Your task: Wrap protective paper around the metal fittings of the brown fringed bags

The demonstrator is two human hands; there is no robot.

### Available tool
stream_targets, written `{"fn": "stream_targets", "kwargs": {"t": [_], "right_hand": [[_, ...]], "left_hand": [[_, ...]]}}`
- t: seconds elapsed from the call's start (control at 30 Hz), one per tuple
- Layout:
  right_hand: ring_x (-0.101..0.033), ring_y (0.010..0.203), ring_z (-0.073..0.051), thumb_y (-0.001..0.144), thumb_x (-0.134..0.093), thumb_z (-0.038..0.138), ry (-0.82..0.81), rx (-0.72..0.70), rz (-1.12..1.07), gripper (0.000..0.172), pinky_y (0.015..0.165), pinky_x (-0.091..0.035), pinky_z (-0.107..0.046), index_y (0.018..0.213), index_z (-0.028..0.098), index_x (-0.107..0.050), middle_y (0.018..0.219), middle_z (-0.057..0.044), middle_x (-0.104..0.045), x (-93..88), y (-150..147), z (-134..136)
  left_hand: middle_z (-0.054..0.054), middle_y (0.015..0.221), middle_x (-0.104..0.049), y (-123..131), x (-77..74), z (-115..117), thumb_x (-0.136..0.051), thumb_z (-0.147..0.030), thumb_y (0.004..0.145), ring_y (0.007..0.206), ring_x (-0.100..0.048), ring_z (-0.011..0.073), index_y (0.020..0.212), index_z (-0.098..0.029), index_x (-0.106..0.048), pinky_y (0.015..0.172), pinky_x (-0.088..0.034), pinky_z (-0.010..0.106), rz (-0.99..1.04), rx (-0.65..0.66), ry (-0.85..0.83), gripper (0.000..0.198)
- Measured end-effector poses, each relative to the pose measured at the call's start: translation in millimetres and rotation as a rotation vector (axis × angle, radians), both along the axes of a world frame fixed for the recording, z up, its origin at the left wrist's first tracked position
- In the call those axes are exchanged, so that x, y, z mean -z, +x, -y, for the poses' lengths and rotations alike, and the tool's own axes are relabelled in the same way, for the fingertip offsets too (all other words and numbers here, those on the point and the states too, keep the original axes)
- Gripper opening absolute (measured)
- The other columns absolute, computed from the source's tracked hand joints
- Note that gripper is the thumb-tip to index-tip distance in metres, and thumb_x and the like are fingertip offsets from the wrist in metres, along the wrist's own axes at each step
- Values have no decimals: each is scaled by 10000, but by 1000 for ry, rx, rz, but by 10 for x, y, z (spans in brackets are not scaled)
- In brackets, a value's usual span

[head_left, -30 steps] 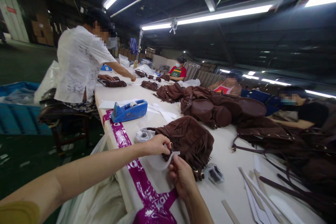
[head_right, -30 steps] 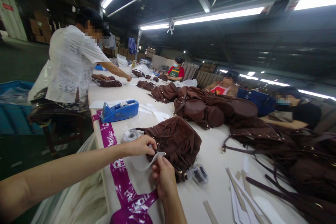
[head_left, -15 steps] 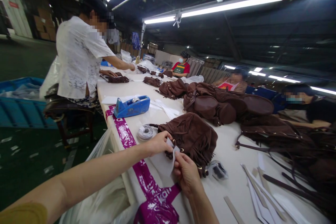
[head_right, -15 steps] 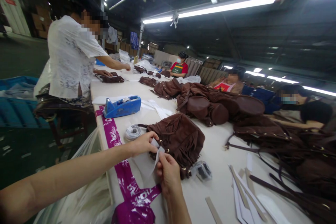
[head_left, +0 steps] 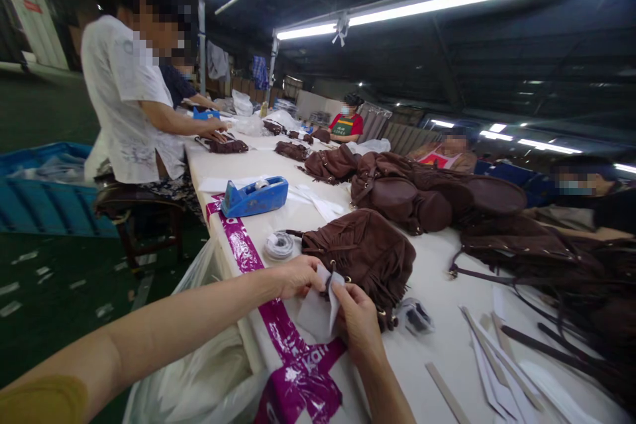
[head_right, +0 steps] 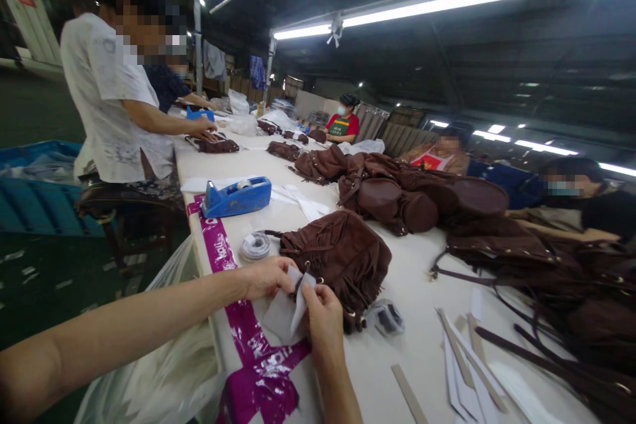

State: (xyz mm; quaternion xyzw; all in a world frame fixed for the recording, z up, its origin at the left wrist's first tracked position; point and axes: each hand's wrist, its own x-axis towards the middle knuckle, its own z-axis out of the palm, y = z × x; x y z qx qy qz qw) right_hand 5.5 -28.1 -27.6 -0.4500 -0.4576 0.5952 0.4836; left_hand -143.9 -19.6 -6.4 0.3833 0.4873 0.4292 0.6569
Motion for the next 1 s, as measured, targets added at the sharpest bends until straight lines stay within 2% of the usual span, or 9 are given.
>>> {"fn": "stream_targets", "kwargs": {"t": [0.13, 0.3, 0.4, 0.5, 0.6, 0.67, 0.77, 0.87, 1.0], "right_hand": [[-257, 321, -29, 518, -799, 564, -70, -72, 2, 483, 325, -146, -179, 691, 177, -568, 410, 119, -370, -11, 37, 11], [-287, 329, -27, 454, -846, 496, -95, -53, 20, 486, 336, -152, -163, 625, 184, -515, 385, 110, -403, 39, 20, -39], [-284, 328, -31, 463, -830, 527, -100, -53, -3, 497, 335, -157, -165, 643, 189, -513, 385, 110, -404, 35, 32, -48], [-303, 346, -31, 455, -811, 579, -95, -63, -39, 532, 344, -195, -166, 669, 181, -531, 428, 96, -443, 6, 63, -39], [-325, 361, -39, 443, -808, 596, -88, -63, -57, 552, 353, -231, -176, 688, 178, -544, 461, 82, -474, -8, 79, -35], [-346, 372, -49, 451, -807, 586, -83, -65, -60, 543, 363, -249, -185, 704, 180, -551, 476, 76, -486, -5, 80, -37], [-409, 410, -76, 508, -787, 548, -66, -67, -36, 482, 388, -278, -194, 718, 187, -547, 514, 56, -519, 11, 86, -43], [-454, 455, -110, 588, -717, 522, 62, -51, 102, 390, 425, -323, -218, 692, 198, -525, 524, 42, -528, 33, 103, -53], [-482, 530, -135, 610, -686, 489, 198, -1, 224, 329, 499, -368, -242, 673, 205, -532, 562, 37, -545, 60, 131, -52]], "left_hand": [[-65, 551, -557, 71, 65, 21, -592, 19, 451, 455, -493, 100, 728, -162, -540, 430, -349, 182, -28, -55, 42, 335], [-84, 515, -512, 118, 79, 65, -572, 61, 444, 436, -428, 56, 678, -151, -535, 410, -254, 149, -9, -106, 71, 318], [-47, 569, -542, 65, 1, 110, -593, 7, 499, 476, -479, 65, 671, -133, -553, 452, -346, 159, 91, -52, 50, 225], [15, 658, -596, 9, -55, 138, -593, -72, 567, 580, -571, 98, 692, -107, -587, 625, -496, 220, 240, 37, -15, 130], [24, 680, -620, 28, -22, 128, -621, -64, 578, 616, -595, 90, 712, -96, -612, 728, -513, 214, 375, 38, -86, 139], [24, 683, -632, 80, 29, 107, -682, -68, 578, 618, -600, 88, 714, -95, -625, 700, -504, 188, 384, 20, -83, 151], [30, 663, -629, 157, 86, 77, -768, -165, 566, 582, -588, 94, 696, -88, -642, 621, -490, 193, 293, 19, -45, 197], [-3, 566, -572, 184, 91, 62, -779, -201, 525, 490, -526, 75, 638, -88, -632, 542, -461, 197, 218, 14, -40, 217], [-24, 515, -531, 186, 51, 49, -754, -197, 516, 454, -485, 70, 609, -99, -622, 481, -419, 191, 150, 14, -44, 189]]}}
